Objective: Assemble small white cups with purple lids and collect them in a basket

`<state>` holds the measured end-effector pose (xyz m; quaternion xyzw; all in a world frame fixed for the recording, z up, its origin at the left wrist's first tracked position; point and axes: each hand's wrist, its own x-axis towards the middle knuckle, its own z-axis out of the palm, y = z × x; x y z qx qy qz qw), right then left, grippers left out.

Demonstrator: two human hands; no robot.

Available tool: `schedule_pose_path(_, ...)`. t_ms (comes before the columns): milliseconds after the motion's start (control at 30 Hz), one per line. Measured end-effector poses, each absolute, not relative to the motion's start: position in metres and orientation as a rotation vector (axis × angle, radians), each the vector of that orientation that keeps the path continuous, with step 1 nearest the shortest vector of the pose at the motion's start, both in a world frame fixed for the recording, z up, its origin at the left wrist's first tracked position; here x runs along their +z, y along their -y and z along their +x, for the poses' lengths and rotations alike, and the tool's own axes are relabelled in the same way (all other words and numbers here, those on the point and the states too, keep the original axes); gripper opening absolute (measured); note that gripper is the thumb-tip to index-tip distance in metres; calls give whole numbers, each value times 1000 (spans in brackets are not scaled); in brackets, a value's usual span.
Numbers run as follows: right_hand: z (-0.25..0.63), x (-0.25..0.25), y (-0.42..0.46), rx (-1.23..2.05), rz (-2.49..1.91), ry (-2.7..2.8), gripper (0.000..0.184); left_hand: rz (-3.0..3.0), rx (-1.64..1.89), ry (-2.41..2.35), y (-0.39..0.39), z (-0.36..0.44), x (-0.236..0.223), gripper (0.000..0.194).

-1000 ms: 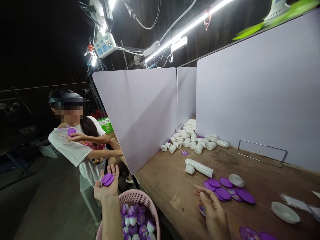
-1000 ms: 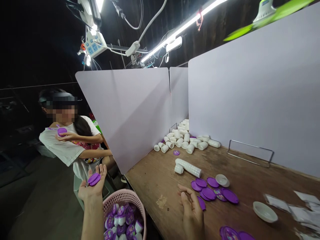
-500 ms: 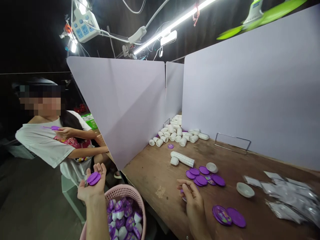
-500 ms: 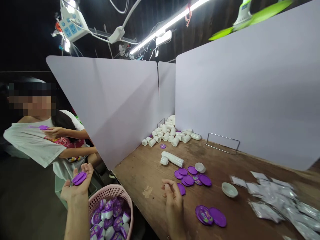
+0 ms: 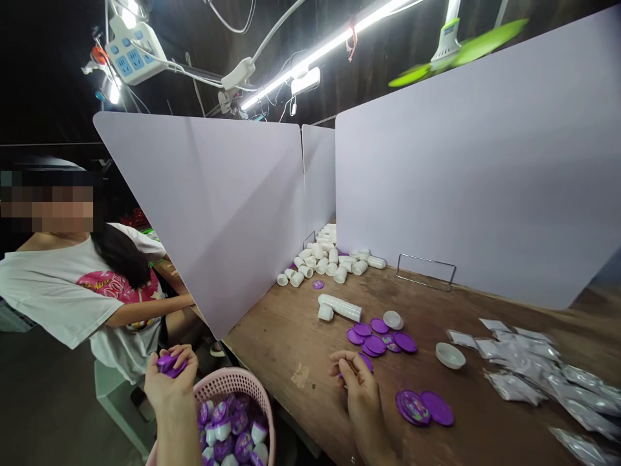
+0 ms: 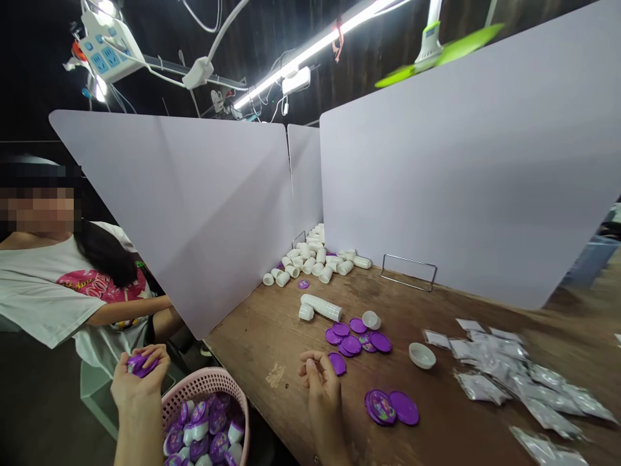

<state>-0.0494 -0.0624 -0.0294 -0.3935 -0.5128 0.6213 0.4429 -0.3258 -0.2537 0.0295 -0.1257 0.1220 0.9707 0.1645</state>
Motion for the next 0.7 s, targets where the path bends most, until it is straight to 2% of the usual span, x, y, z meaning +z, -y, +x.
schedule_pose_path(133, -56, -32, 63, 1568, -891, 1230, 35, -181, 2722, -525, 217, -292, 40, 22)
schedule_pose_path(200, -60, -32, 66, 1598, -863, 1221, 34, 52, 2460, -558, 182, -266, 64, 22)
schedule_pose_path(300, -61, -29, 73, 1624, -821, 1238, 33, 372, 2002, -529, 118, -240, 129, 29)
schedule_pose_path(433, -51, -30, 75, 1608, -794, 1277, 35, 686, 2053, -371, 44, -243, 228, 33)
schedule_pose_path(500, -42, -33, 71, 1583, -797, 1264, 34, 615, 2078, -334, 22, -245, 249, 32)
schedule_pose_path(600, -29, -39, 62, 1546, -828, 1194, 32, 392, 2124, -363, 14, -233, 223, 27)
schedule_pose_path(700, -17, -44, 57, 1518, -883, 1184, 32, 15, 2076, -490, 36, -216, 145, 30)
